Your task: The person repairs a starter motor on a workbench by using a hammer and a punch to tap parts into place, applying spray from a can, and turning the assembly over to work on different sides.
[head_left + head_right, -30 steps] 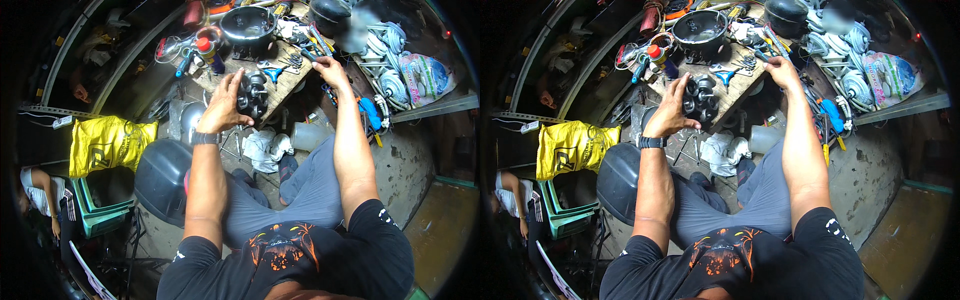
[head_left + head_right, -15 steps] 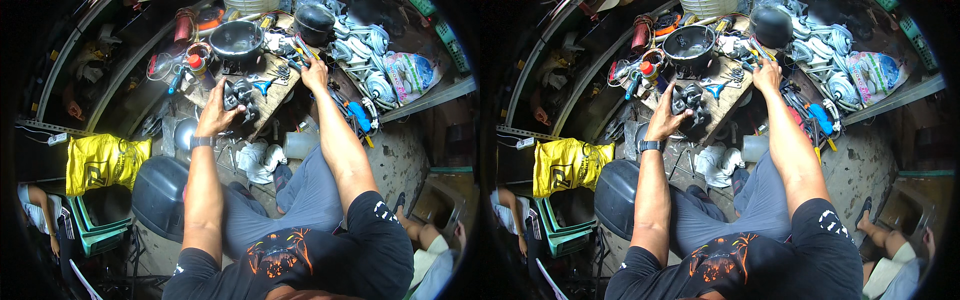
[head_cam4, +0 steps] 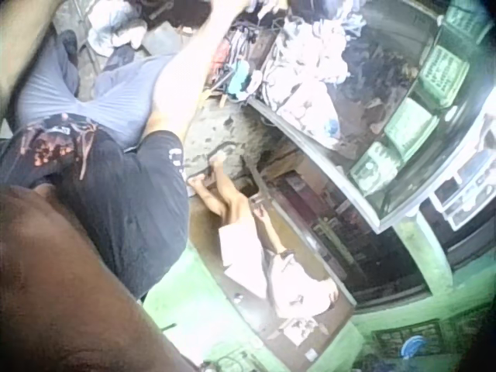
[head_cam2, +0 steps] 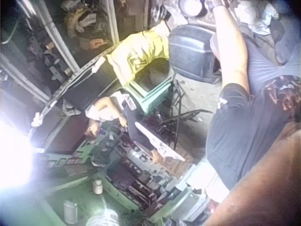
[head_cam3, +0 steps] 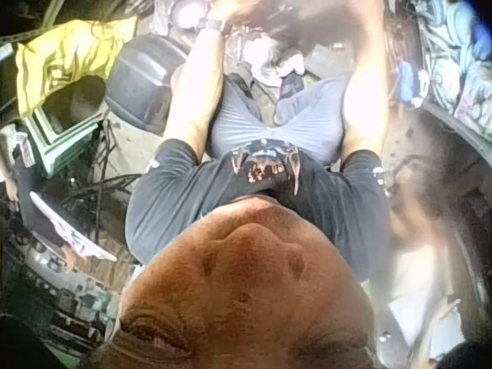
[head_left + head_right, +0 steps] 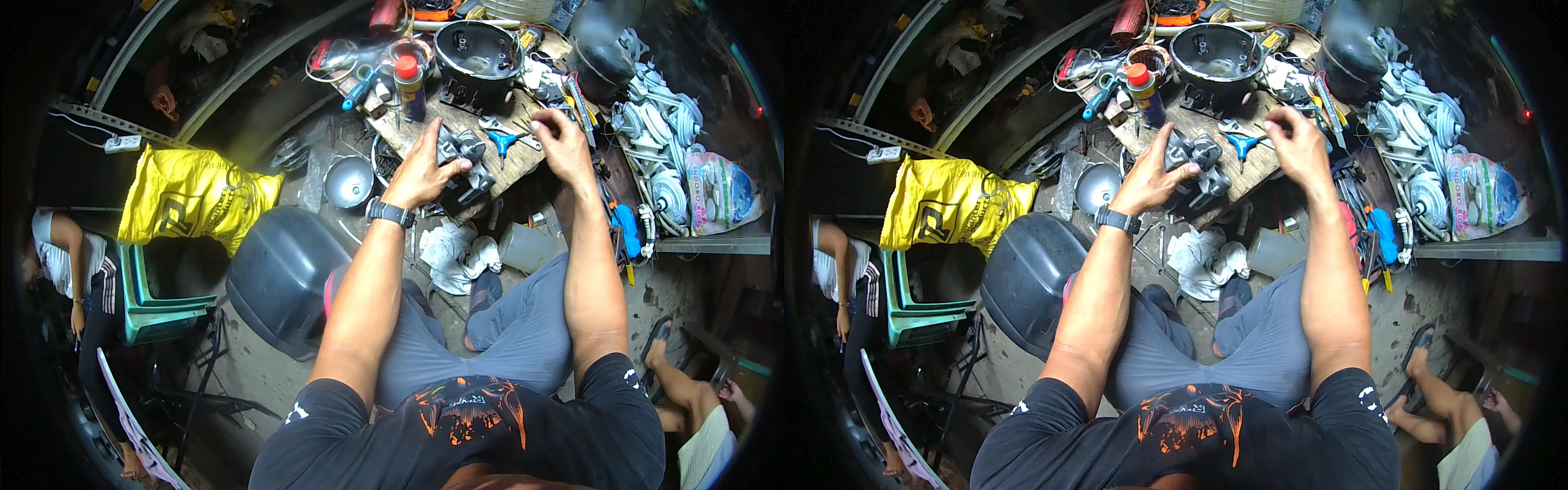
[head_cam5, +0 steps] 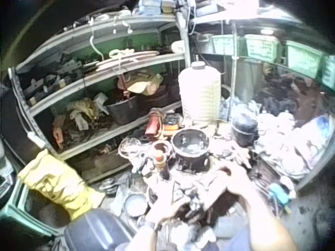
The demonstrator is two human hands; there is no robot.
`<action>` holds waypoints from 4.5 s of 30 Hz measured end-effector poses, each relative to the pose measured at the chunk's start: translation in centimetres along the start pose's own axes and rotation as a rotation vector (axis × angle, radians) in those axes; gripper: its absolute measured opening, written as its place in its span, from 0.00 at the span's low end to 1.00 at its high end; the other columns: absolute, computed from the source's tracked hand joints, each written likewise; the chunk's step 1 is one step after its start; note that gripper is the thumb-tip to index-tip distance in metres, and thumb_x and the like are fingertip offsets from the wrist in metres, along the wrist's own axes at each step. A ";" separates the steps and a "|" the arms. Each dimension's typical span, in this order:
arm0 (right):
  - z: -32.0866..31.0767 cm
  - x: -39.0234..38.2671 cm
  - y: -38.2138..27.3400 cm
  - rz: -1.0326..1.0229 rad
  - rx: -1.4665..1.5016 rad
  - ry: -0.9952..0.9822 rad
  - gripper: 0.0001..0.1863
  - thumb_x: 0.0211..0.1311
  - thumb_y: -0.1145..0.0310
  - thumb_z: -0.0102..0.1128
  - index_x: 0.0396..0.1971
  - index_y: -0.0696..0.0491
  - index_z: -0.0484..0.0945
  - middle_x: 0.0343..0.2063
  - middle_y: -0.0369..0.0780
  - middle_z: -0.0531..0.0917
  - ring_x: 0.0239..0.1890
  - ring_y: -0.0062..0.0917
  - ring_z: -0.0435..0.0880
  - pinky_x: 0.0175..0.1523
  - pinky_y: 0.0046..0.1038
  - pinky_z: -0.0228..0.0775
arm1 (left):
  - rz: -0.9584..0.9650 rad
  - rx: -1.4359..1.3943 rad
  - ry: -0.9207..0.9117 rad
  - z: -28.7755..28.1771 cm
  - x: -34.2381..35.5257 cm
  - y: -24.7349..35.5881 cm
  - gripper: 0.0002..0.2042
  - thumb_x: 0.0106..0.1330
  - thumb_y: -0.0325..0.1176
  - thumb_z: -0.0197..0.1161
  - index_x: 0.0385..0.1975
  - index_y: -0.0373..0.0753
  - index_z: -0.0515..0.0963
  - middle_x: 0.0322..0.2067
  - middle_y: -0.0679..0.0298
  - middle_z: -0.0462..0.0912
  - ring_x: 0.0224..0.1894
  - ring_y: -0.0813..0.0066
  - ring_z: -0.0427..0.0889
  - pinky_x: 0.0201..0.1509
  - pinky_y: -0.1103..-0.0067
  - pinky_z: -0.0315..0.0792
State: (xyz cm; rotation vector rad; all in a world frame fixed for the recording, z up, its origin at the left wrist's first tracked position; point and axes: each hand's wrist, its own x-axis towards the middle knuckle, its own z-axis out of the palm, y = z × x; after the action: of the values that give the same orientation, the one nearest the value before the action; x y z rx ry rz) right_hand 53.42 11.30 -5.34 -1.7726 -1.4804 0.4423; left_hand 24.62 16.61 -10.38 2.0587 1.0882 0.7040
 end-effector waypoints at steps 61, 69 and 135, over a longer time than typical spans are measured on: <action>-3.1 -18.1 26.0 0.627 -0.037 -1.331 0.17 0.65 0.61 0.67 0.50 0.54 0.85 0.43 0.39 0.90 0.48 0.25 0.85 0.57 0.33 0.75 | -0.167 -0.001 -0.137 -1.0 0.5 2.6 0.54 0.52 0.41 0.83 0.78 0.42 0.54 0.71 0.46 0.67 0.71 0.57 0.68 0.75 0.65 0.62; 7.6 -8.9 16.3 0.071 -0.148 -1.898 0.20 0.72 0.54 0.60 0.50 0.54 0.85 0.43 0.39 0.89 0.40 0.27 0.87 0.47 0.34 0.79 | -0.102 0.075 -0.083 -0.4 0.7 2.7 0.55 0.46 0.37 0.86 0.76 0.41 0.57 0.68 0.45 0.71 0.71 0.53 0.69 0.74 0.65 0.64; 3.7 -9.4 -4.3 -0.487 -0.160 -0.060 0.17 0.69 0.74 0.60 0.55 0.59 0.75 0.39 0.52 0.83 0.38 0.52 0.85 0.41 0.43 0.80 | -0.048 0.091 0.031 0.8 -1.4 2.0 0.60 0.47 0.36 0.85 0.78 0.40 0.47 0.67 0.33 0.65 0.67 0.37 0.71 0.70 0.61 0.70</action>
State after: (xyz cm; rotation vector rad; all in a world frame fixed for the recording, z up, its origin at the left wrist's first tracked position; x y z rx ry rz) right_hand 45.49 3.78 -6.53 -1.4512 -1.9623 0.1295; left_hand 25.43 14.30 -9.50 2.0968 1.2033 0.6755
